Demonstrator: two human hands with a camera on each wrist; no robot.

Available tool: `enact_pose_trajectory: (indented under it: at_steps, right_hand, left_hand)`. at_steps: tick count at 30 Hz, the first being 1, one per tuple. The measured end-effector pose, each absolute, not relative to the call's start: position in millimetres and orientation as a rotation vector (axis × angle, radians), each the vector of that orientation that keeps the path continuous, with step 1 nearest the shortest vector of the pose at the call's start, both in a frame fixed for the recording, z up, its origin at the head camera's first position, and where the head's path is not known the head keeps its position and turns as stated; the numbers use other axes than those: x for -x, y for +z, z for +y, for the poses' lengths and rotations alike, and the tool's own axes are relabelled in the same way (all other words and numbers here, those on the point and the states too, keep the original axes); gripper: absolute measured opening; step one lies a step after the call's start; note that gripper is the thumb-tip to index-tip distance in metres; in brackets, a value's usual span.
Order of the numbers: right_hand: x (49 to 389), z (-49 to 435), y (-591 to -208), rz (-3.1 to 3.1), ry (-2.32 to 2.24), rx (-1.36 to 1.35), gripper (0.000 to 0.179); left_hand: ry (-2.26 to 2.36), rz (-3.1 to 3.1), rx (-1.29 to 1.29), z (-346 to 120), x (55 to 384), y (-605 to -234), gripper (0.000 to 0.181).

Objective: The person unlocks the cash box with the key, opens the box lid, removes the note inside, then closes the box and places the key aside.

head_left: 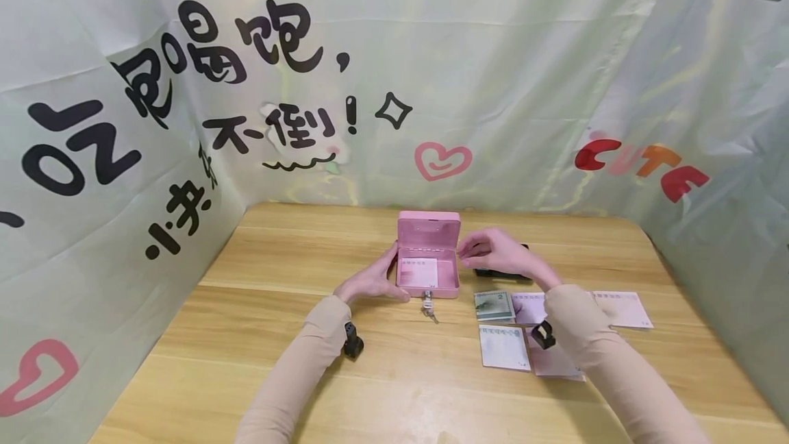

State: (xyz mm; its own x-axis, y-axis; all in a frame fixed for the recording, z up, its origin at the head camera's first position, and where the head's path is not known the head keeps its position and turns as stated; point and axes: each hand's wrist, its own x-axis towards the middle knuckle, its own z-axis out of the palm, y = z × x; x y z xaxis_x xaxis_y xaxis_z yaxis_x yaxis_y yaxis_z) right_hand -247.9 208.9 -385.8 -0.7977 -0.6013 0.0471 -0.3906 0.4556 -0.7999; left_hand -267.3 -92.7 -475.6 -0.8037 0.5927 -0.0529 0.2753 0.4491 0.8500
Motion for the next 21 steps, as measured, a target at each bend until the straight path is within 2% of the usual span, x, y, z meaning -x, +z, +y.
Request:
enact_pose_trajectory:
  at_steps: [13, 21]
  right_hand:
    - [266.0, 161.2, -399.1, 2.472, -1.119, 0.866, 0.028]
    - [275.2, 147.9, -407.5, 2.406, -1.111, 0.851, 0.032]
  left_hand:
    - [1.278, 2.373, -0.751, -93.5, 266.6, -475.5, 0.130]
    - [1.268, 2.375, -0.773, -93.6, 268.4, -476.7, 0.129]
